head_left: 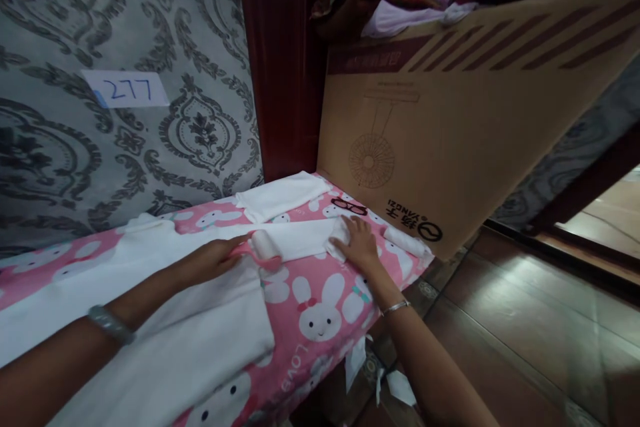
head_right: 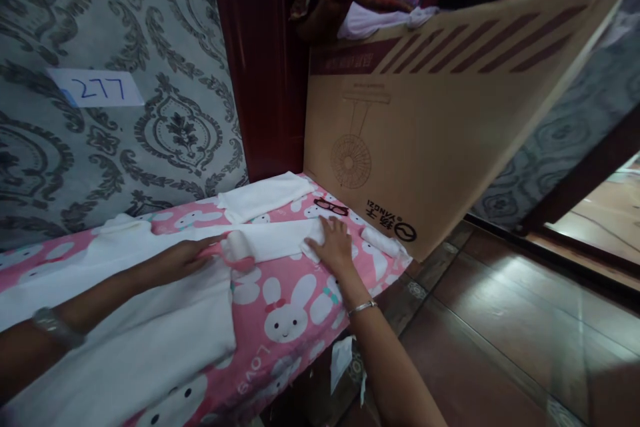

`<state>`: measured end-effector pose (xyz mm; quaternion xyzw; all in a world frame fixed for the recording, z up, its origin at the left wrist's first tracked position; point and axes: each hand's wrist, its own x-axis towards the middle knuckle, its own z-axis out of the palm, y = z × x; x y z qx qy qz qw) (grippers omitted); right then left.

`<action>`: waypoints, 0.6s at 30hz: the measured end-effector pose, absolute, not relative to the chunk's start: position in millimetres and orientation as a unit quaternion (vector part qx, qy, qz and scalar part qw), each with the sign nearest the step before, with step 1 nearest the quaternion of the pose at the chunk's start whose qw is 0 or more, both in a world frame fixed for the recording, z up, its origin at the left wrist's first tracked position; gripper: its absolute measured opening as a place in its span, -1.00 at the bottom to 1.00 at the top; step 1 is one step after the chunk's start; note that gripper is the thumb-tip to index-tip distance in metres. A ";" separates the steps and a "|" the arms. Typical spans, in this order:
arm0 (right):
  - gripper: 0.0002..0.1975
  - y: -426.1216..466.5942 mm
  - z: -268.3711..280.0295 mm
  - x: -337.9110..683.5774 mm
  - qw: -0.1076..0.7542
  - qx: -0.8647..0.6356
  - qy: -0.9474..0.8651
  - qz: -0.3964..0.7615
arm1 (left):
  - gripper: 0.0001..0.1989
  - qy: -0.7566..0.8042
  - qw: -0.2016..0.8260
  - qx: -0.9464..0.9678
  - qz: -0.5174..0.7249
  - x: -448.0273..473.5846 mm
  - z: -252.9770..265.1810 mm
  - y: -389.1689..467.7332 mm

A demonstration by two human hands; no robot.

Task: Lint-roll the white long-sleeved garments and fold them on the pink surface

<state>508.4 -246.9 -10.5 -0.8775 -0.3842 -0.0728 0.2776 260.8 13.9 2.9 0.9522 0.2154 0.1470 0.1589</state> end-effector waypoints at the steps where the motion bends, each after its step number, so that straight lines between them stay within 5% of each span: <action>1: -0.25 -249.8 -12.6 501.8 0.259 -0.876 -0.402 -0.058 | -0.41 0.199 0.158 0.957 0.143 264.5 8.5 10.5; 5: -0.60 -261.6 -20.9 495.7 0.318 -0.862 -0.389 -0.064 | -0.39 0.112 0.132 0.982 0.073 302.7 33.2 -16.3; 13: -0.48 -278.4 -32.2 545.7 0.683 -0.717 -0.138 -0.029 | -0.41 0.115 0.166 0.975 0.090 300.5 37.7 -15.4; 18: -0.46 -277.2 -26.7 571.5 0.714 -0.692 -0.111 0.006 | -0.44 0.187 0.194 0.958 0.096 266.7 31.1 11.1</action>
